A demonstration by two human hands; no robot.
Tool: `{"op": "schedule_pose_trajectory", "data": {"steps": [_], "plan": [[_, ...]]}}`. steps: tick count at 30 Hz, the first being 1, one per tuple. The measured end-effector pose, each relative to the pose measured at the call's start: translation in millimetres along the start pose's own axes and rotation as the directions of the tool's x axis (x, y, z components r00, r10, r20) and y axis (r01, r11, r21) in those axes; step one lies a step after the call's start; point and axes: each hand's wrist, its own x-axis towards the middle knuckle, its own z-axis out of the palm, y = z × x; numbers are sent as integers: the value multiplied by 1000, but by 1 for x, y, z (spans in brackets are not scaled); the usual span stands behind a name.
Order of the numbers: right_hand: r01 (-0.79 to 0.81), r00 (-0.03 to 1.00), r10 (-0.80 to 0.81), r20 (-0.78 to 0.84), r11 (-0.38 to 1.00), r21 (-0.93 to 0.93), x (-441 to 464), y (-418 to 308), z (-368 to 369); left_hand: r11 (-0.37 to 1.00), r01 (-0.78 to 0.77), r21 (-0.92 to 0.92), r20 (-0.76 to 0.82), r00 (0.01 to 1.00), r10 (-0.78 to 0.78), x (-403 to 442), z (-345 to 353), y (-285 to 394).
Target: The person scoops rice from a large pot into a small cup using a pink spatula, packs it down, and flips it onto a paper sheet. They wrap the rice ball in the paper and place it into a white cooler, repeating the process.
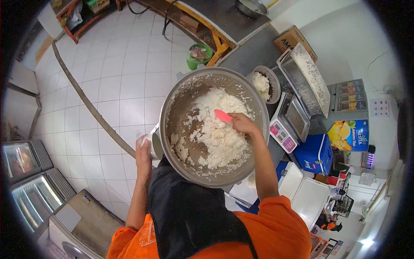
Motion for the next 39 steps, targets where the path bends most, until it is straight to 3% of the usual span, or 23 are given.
{"op": "schedule_pose_trajectory", "data": {"steps": [1, 2, 3, 7, 9, 13, 14, 16, 17, 19, 20, 22, 23, 25, 26, 28, 32, 33, 34, 35, 36, 38, 39], "plan": [[0, 1000, 0, 2, 1000, -3, 4, 7, -3, 1000, 1, -3, -2, 1000, -1, 1, 0, 0], [-104, 984, 44, 171, 927, 361, 11, 17, -6, 1000, 8, -30, 14, 1000, -8, 1, 0, -1], [-253, 941, 25, 338, 716, 650, 9, 15, -8, 998, 17, -57, 32, 999, -16, 1, 0, -2], [-242, 914, -153, 375, 536, 809, -23, -6, 15, 989, 8, -149, 17, 1000, -5, 1, -3, -1], [-145, 868, -423, 260, 286, 947, -45, -27, 34, 974, 24, -225, 17, 1000, -20, 5, -10, -7], [174, 831, -550, -80, 120, 978, -111, -112, 75, 918, 171, -357, 25, 985, -173, 11, -21, -18], [81, 948, -317, -4, 231, 970, -139, -148, 74, 920, 160, -359, 46, 987, -154, 11, -25, -22], [99, 965, -258, -45, 198, 975, -179, -182, 85, 918, 154, -366, 114, 986, -120, 16, -30, -27], [116, 950, -299, -92, 62, 991, -202, -199, 90, 916, 162, -367, 153, 982, -112, 18, -31, -28], [120, 900, -391, -193, -204, 972, -225, -220, 96, 617, 297, -729, 19, 909, -416, 12, -38, -37], [124, 903, -381, -200, -215, 969, -225, -221, 97, 623, 307, -720, 22, 907, -421, 13, -39, -39], [74, 817, -471, -333, -487, 870, -223, -223, 102, 691, 312, -652, 33, 922, -386, 13, -38, -38], [69, 819, -466, -333, -496, 865, -210, -223, 106, 722, 310, -619, 38, 930, -366, 13, -37, -37], [274, 196, -669, -717, -665, 695, -178, -224, 105, 776, 300, -555, 52, 943, -328, 13, -35, -35], [278, 202, -663, -721, -667, 691, -183, -225, 107, 798, 300, -522, 67, 948, -312, 13, -34, -34], [321, 450, -503, -738, -680, 659, -199, -231, 108, 836, 301, -460, 109, 953, -283, 13, -30, -32], [282, 438, -628, -643, -583, 762, -206, -225, 102, 909, 223, -351, 141, 973, -184, 12, -21, -24], [354, 885, -222, -410, -253, 901, -228, -242, 83, 926, 195, -324, 140, 978, -157, 12, -19, -22], [168, 910, 372, -182, 69, 983, -239, -252, 72, 939, 163, -303, 137, 983, -126, 11, -17, -19], [395, 909, 78, -410, 158, 905, -214, -216, 81, 950, 131, -284, 136, 986, -95, 10, -14, -16], [613, 785, -237, -573, 165, 773, -171, -161, 92, 950, 148, -276, 146, 983, -111, 10, -7, -6], [475, 724, -212, -657, 843, 251, -118, -108, 72, 989, 13, -145, 81, 997, -2, 6, 2, -5], [279, 778, -213, -591, 960, 21, -95, -83, 59, 999, -35, -28, 56, 998, 36, 5, 9, -1]]}}
